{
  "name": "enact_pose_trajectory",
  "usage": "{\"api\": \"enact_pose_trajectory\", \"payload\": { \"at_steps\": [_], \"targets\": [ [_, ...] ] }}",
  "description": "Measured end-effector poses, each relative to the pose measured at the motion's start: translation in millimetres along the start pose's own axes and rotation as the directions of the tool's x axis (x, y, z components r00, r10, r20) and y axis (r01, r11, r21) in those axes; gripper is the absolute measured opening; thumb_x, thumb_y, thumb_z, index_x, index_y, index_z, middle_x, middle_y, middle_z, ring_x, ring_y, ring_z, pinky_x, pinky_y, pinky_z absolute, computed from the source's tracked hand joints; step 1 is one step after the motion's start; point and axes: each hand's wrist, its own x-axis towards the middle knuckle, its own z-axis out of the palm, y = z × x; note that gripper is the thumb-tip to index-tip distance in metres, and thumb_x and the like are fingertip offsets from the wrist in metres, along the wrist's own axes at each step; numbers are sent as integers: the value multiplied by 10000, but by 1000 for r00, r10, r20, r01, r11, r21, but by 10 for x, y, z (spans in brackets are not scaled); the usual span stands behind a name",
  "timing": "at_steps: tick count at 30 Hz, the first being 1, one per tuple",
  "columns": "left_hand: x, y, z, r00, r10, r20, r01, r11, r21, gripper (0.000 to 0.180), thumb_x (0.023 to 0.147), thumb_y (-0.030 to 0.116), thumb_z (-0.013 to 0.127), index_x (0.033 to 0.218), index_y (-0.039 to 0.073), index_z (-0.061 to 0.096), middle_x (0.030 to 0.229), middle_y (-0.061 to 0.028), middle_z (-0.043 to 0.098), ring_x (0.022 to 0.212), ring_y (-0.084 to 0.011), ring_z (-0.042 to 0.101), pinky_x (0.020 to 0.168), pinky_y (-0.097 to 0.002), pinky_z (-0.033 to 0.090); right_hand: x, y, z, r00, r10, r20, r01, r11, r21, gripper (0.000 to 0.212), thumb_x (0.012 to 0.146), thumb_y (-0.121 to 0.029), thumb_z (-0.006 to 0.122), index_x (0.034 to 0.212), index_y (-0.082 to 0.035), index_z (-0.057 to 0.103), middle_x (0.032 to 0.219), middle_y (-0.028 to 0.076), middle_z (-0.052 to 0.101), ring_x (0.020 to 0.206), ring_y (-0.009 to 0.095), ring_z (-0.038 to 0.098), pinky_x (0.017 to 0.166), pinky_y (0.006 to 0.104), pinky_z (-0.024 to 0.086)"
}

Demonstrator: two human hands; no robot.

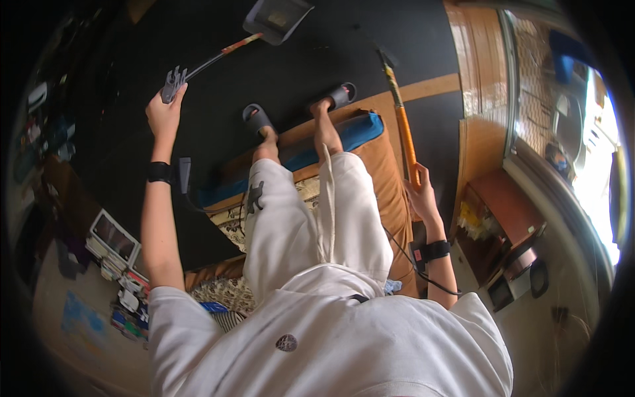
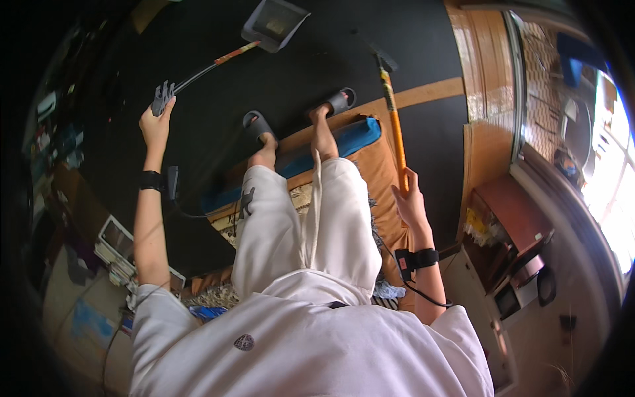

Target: The person sweeps debris into a dustpan using a long-handled broom while moving through a room.

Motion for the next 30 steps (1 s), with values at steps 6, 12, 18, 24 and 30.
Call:
{"api": "enact_pose_trajectory", "payload": {
  "at_steps": [6,12,18,24,30],
  "targets": [
    [-1046,-1096,-537,880,-433,-194,314,838,-447,241,758,228,699,775,-7,647,687,-31,641,632,-75,542,609,-240,426,-77,-683,408,995,8,101,16,971,-237,458,856,-187,542,1259,-151,326,589,88,532,419,150,517,385,293,426],
    [-2100,-1934,-1141,657,-728,-194,355,527,-772,176,799,156,656,678,49,585,479,62,419,367,-15,297,362,-214,190,-333,-1392,1164,949,-142,281,261,853,-451,433,852,-150,520,1242,-194,339,565,72,531,384,152,507,354,281,416],
    [-2893,-2493,-1438,410,-893,-184,387,353,-852,205,815,158,640,661,59,547,471,73,383,366,-7,282,360,-211,177,-221,-2256,2195,649,-486,586,761,390,-519,498,820,-200,539,1272,-182,331,758,225,606,705,408,591,626,448,481],
    [-3443,-2858,-1329,208,-958,-195,271,248,-930,202,826,153,627,684,66,514,487,85,343,373,-1,253,361,-211,155,87,-3269,3412,536,-383,752,823,39,-567,491,816,-252,551,1267,-193,365,820,194,615,757,396,589,661,456,476],
    [-3919,-2827,-1291,-114,-980,-161,137,145,-980,161,833,115,600,721,82,489,516,83,326,405,-2,245,382,-202,161,156,-3994,4595,428,-346,835,766,-352,-539,462,849,-297,513,1280,-221,364,855,174,622,805,359,603,710,442,484]
  ]
}}
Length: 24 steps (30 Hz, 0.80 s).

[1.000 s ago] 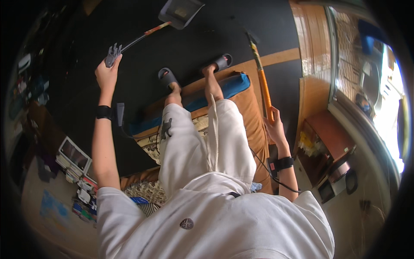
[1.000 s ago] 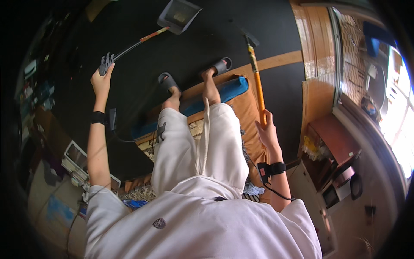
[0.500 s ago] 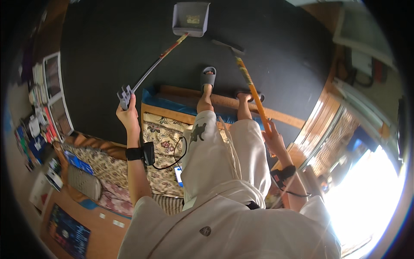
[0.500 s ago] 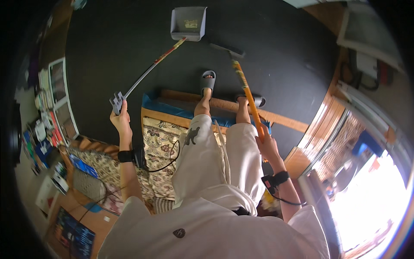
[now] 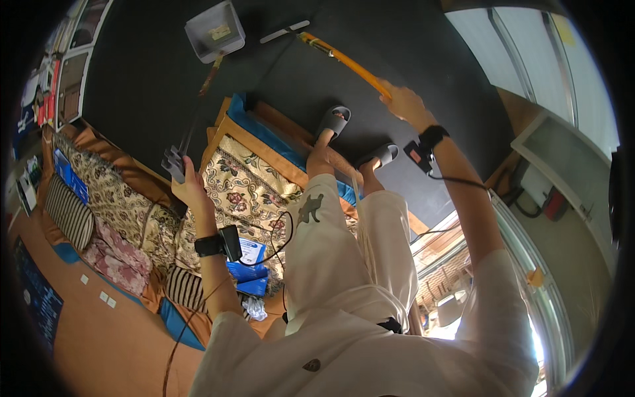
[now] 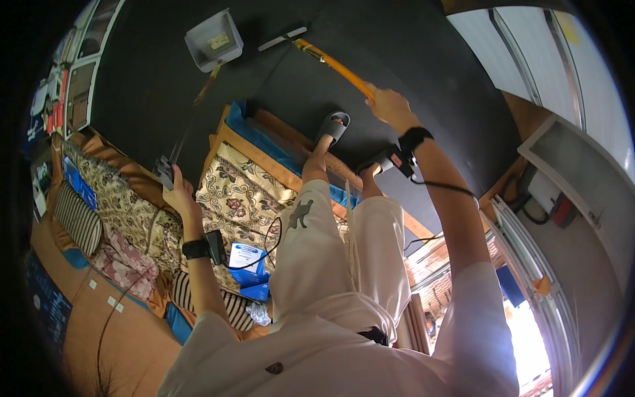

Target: The person sweeps debris into a dustpan using a long-handled broom while moving through a room.

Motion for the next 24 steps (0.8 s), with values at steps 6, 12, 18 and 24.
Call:
{"api": "enact_pose_trajectory", "payload": {
  "at_steps": [6,12,18,24],
  "targets": [
    [-351,-81,-238,998,-47,-44,42,993,-108,182,841,141,603,743,75,465,527,69,338,402,-13,244,384,-213,159,98,343,-118,997,-1,79,17,978,-206,429,874,-262,458,1287,-227,349,874,171,627,801,360,608,718,444,487],
    [-663,-238,-472,970,-179,-165,151,975,-165,197,842,163,609,736,104,454,507,71,328,391,-26,231,379,-212,162,-631,1342,-449,979,119,164,-49,925,-378,430,864,-226,455,1277,-221,339,810,194,628,757,376,613,683,472,495],
    [-1043,-329,-507,967,-211,-141,196,974,-112,202,845,170,604,728,109,451,518,73,307,418,-30,223,393,-212,160,-1888,2322,-462,943,233,239,-121,906,-405,472,858,-208,466,1298,-247,299,768,205,620,740,393,603,662,488,496],
    [-1570,-411,-226,979,-167,-115,154,981,-113,280,854,181,598,660,127,402,508,69,272,423,-55,176,412,-255,155,-2710,2929,-252,923,273,272,-209,948,-242,454,857,-179,474,1289,-203,336,825,211,615,769,414,581,687,501,469]
  ]
}}
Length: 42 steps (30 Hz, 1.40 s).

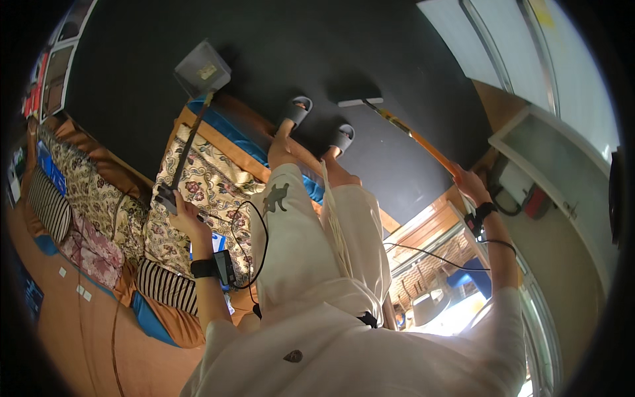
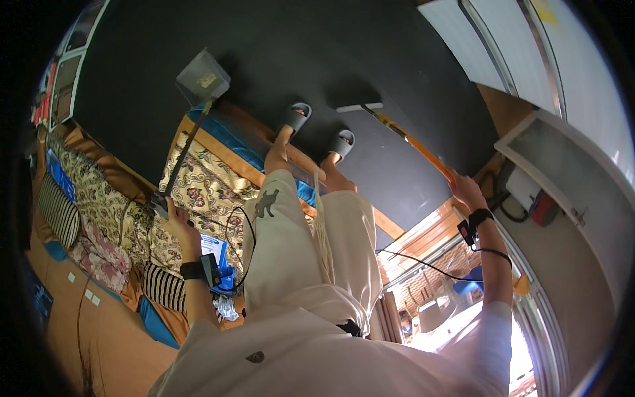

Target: The person sweeps debris into a dustpan using a long-handled broom while moving through a room.

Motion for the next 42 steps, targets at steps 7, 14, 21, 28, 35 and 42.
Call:
{"api": "enact_pose_trajectory", "payload": {
  "at_steps": [7,14,21,28,35,42],
  "targets": [
    [-674,-116,-125,997,47,-65,-50,997,-59,287,873,189,572,651,128,400,504,48,265,437,-63,200,424,-258,184,200,227,-341,968,-219,-120,222,975,18,412,873,-182,469,1275,-165,381,949,191,603,803,370,590,715,449,478],
    [-1533,-119,-241,990,136,46,-126,978,-165,338,890,184,543,612,136,359,484,52,232,432,-58,185,424,-249,152,1377,-633,-599,878,-311,-364,343,939,25,430,872,-244,459,1291,-185,379,960,178,609,876,342,587,757,429,473],
    [-1978,-20,-526,992,122,42,-115,985,-131,331,896,207,534,632,126,353,490,51,232,433,-43,189,421,-236,153,1959,-1290,-374,933,-232,-274,260,963,70,488,838,-135,435,1312,-222,359,969,193,602,901,347,588,769,436,474],
    [-2018,-243,-582,984,164,63,-159,985,-66,287,875,189,559,658,112,388,486,51,308,397,-38,242,381,-222,166,1038,141,247,952,-235,-198,220,971,-95,464,848,-152,425,1302,-233,369,818,186,623,755,368,609,683,456,498],
    [-2092,-15,-429,989,146,18,-142,979,-148,298,873,201,566,645,117,394,477,58,282,391,-43,226,386,-234,148,-43,1029,622,991,-98,-95,71,965,-252,491,841,-170,466,1313,-258,359,767,164,627,737,340,623,670,432,512],
    [-1844,492,-398,977,212,11,-208,968,-143,333,889,194,544,619,122,364,491,43,274,424,-64,205,413,-268,175,-454,833,832,976,-78,-204,48,988,-149,241,815,-184,496,998,-75,606,764,161,626,742,334,615,694,426,502]
  ]
}}
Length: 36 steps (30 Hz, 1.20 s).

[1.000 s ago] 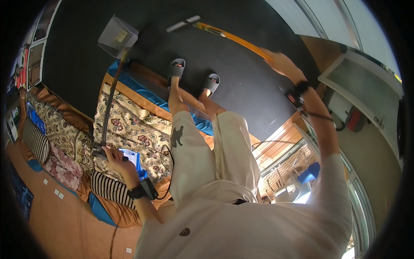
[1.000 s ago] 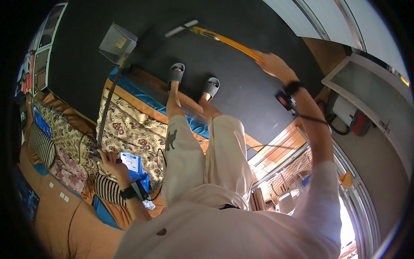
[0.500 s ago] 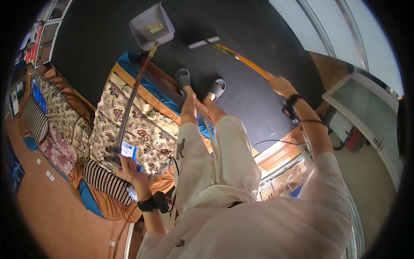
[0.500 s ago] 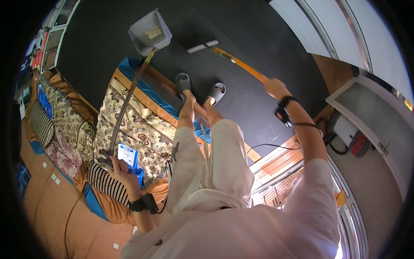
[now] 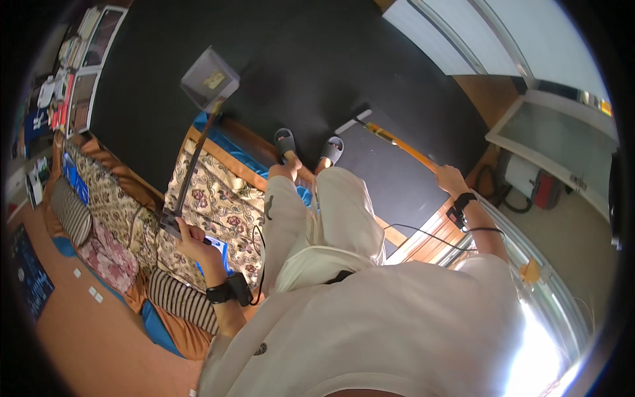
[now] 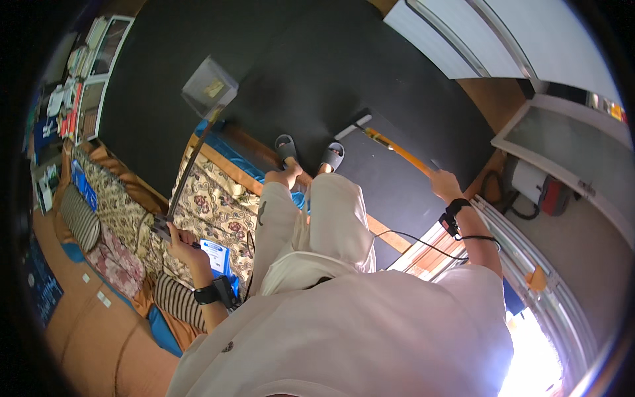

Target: The person sweeps debris into a dustpan using a long-handled broom while moving through a room.

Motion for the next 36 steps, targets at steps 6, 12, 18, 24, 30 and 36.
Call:
{"api": "enact_pose_trajectory", "payload": {
  "at_steps": [6,12,18,24,30,36],
  "targets": [
    [520,236,113,999,-30,-24,29,999,-37,291,860,184,589,632,108,425,498,56,251,435,-55,198,421,-249,158,-223,-958,-198,996,0,-95,26,961,276,249,823,-240,483,897,-39,610,779,181,621,743,345,605,649,456,467],
    [1526,441,526,995,64,77,-63,998,-10,224,843,180,610,679,67,510,487,48,259,437,-63,217,427,-254,164,87,-2646,-603,1000,15,-23,13,491,871,441,845,-247,482,1277,-191,412,807,191,607,619,309,595,574,407,468],
    [2715,890,1152,939,116,324,-112,993,-30,231,829,206,632,678,103,491,500,47,291,446,-56,248,429,-244,192,413,-3854,-782,935,-192,298,-346,-319,882,482,890,-417,465,1306,-194,372,670,30,505,506,113,513,423,230,411],
    [3205,1161,1757,837,105,537,-204,970,129,145,826,155,623,761,60,534,513,59,294,427,-37,254,403,-205,184,326,-4497,-933,932,-85,353,-270,-812,517,449,902,-293,496,1314,-208,338,661,-8,420,460,71,390,402,194,363],
    [3210,1215,2600,681,94,726,-226,970,87,233,803,205,648,702,63,493,543,65,254,442,-40,222,412,-210,179,-52,-4943,-1100,876,229,425,75,-935,348,497,890,-210,526,1325,-194,286,620,-7,395,451,71,371,406,197,330],
    [2856,1237,3301,548,50,835,-232,968,94,295,814,191,634,628,93,427,500,72,243,420,-33,198,405,-217,155,67,-5120,-1076,631,467,619,251,-879,407,666,771,-96,615,1324,-153,249,589,12,430,424,99,432,366,244,359]
  ]
}}
